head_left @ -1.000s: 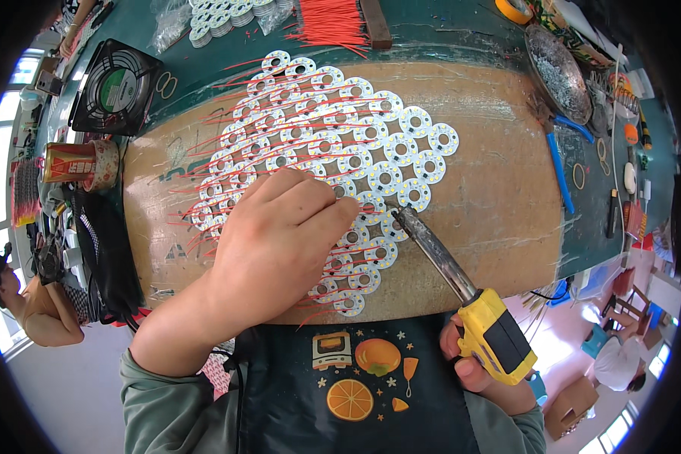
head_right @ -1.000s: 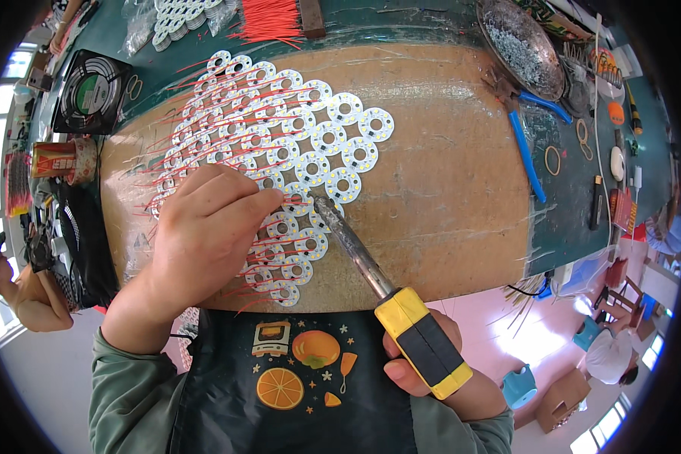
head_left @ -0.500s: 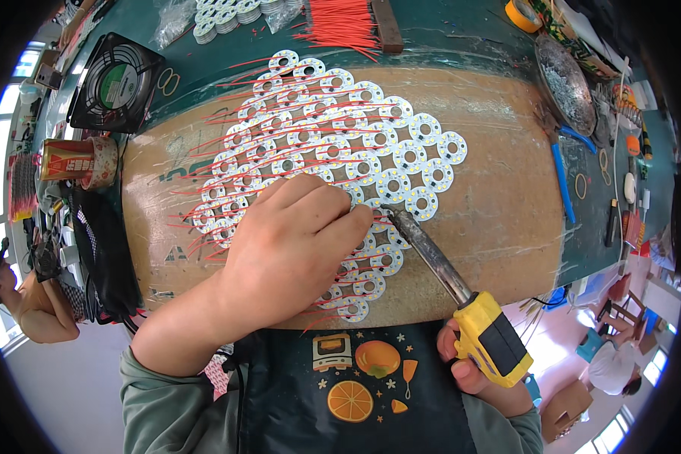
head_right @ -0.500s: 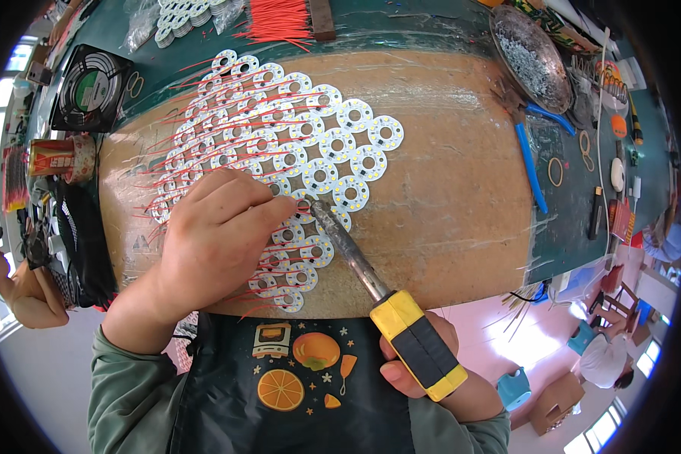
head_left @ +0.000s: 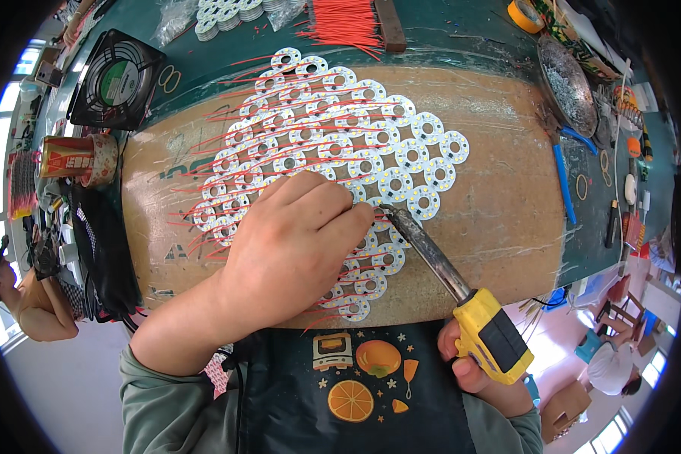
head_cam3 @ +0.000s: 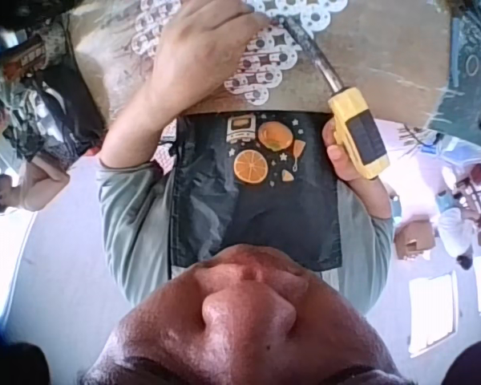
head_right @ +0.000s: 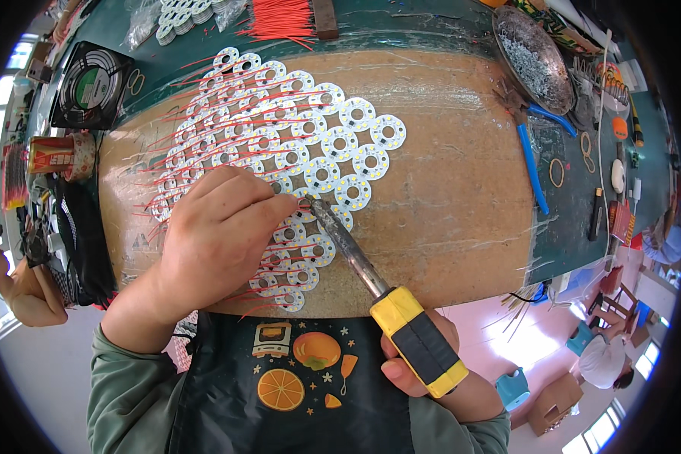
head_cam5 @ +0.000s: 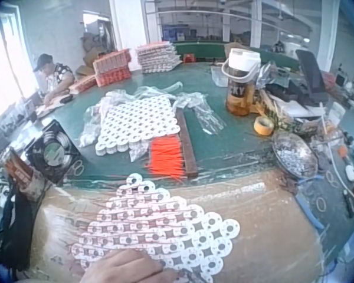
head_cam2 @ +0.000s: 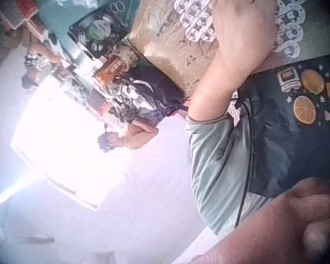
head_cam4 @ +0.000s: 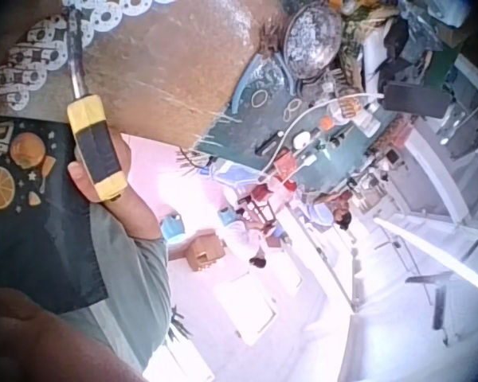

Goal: The person solders red wires onto a circular LED board array using a soldering iron and solder.

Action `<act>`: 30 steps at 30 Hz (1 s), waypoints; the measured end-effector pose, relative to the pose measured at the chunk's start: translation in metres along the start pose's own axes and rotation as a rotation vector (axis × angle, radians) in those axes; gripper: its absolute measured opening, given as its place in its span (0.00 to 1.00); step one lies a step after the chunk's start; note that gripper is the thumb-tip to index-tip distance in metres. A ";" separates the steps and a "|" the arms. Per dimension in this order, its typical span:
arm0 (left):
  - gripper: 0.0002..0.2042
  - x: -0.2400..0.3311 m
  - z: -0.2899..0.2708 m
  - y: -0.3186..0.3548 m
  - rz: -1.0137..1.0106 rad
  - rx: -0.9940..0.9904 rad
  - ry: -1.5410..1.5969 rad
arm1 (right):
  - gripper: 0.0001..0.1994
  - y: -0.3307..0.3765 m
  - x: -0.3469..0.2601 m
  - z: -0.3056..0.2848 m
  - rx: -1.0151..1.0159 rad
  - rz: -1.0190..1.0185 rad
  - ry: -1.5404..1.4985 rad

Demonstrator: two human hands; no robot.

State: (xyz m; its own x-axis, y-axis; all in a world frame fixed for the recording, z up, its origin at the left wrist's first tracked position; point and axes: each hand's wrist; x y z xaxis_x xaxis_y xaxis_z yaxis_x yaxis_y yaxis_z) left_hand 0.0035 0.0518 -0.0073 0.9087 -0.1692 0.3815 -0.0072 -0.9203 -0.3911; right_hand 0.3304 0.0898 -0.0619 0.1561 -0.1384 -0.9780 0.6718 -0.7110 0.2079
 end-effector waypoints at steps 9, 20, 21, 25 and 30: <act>0.15 -0.002 0.002 0.001 -0.002 0.029 0.007 | 0.16 -0.008 -0.021 0.007 0.045 0.055 -0.252; 0.16 -0.001 -0.007 0.006 0.027 -0.007 0.052 | 0.17 -0.001 -0.012 0.000 0.013 0.013 -0.138; 0.16 -0.001 -0.007 0.006 0.028 -0.022 0.054 | 0.18 0.000 -0.008 -0.004 -0.027 0.007 -0.087; 0.16 -0.001 -0.005 0.006 0.018 -0.007 0.060 | 0.17 0.004 -0.004 -0.010 -0.098 0.002 0.035; 0.16 0.000 -0.004 0.005 0.006 -0.002 0.057 | 0.17 0.001 -0.009 0.000 0.008 -0.040 0.005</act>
State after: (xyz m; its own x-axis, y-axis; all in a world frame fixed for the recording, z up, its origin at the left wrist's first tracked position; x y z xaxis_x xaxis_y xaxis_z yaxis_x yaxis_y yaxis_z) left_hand 0.0023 0.0454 -0.0062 0.8833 -0.1943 0.4268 -0.0129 -0.9199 -0.3920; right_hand 0.3296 0.0899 -0.0524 0.1323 -0.1063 -0.9855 0.6719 -0.7213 0.1680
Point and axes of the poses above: each hand's wrist, its own y-axis away from the middle knuckle, its own z-axis out of the palm, x = y × z, and after that the axes turned 8 degrees about x, right-handed
